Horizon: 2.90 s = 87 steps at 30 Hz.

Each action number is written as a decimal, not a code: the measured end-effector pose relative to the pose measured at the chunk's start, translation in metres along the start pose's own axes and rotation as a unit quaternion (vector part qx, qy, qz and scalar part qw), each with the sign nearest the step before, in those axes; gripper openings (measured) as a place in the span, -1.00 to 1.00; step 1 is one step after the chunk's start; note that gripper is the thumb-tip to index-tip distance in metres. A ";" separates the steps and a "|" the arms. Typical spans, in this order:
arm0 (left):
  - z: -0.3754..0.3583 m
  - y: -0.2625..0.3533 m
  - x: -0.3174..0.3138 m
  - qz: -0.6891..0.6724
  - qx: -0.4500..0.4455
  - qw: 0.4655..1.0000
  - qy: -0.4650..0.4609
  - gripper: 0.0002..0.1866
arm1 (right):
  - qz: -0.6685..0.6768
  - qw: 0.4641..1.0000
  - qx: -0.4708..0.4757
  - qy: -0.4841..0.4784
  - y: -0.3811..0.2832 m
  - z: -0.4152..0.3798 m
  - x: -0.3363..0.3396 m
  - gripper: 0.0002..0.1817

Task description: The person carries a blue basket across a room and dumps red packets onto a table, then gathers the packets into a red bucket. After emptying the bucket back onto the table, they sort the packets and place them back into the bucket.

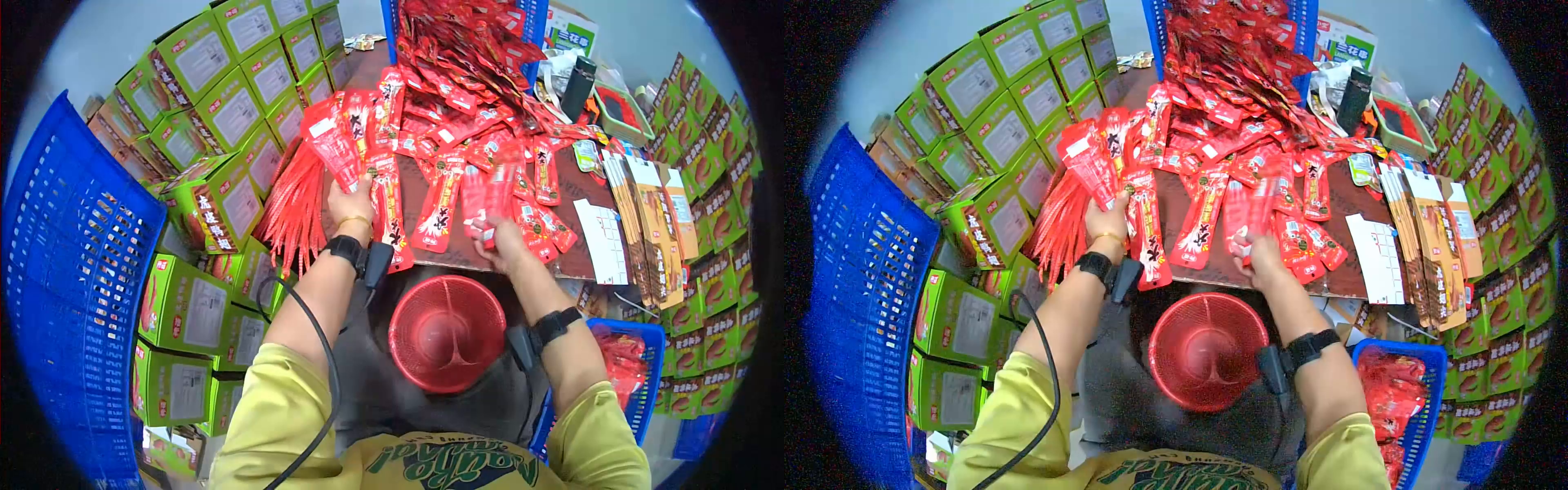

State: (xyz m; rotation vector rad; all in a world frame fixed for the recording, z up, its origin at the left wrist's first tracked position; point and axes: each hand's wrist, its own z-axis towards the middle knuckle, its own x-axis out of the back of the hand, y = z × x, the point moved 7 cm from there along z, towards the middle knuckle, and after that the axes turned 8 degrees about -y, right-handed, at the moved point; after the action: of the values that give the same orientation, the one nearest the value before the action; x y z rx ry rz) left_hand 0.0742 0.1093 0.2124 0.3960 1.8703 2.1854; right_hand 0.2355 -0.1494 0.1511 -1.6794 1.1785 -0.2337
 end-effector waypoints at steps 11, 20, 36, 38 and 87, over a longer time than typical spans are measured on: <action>-0.112 0.026 -0.045 -0.318 0.022 0.940 -0.126 -0.69 | -0.144 0.957 0.235 -0.092 0.018 -0.051 -0.057 -0.34; -0.253 -0.080 -0.022 0.031 -0.027 0.933 -0.358 -0.33 | -0.398 0.879 0.256 -0.055 0.063 -0.139 -0.006 -0.08; -0.062 0.011 -0.162 0.398 -0.025 0.885 -0.239 0.02 | -0.682 0.634 0.248 0.268 -0.074 -0.017 0.045 -0.45; -0.059 -0.006 -0.182 0.454 0.040 0.861 -0.227 0.22 | -0.676 0.671 0.211 0.221 -0.086 -0.012 0.053 -0.47; -0.321 -0.053 -0.099 0.539 -0.420 0.292 -0.670 -0.77 | -0.589 0.737 0.330 0.036 -0.058 -0.141 0.019 -0.79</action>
State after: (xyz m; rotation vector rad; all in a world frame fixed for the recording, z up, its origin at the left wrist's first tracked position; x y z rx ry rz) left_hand 0.0536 -0.2140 0.1085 2.4428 -0.8193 1.3459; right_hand 0.1888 -0.2524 0.2550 -1.5032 -0.1512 -1.3357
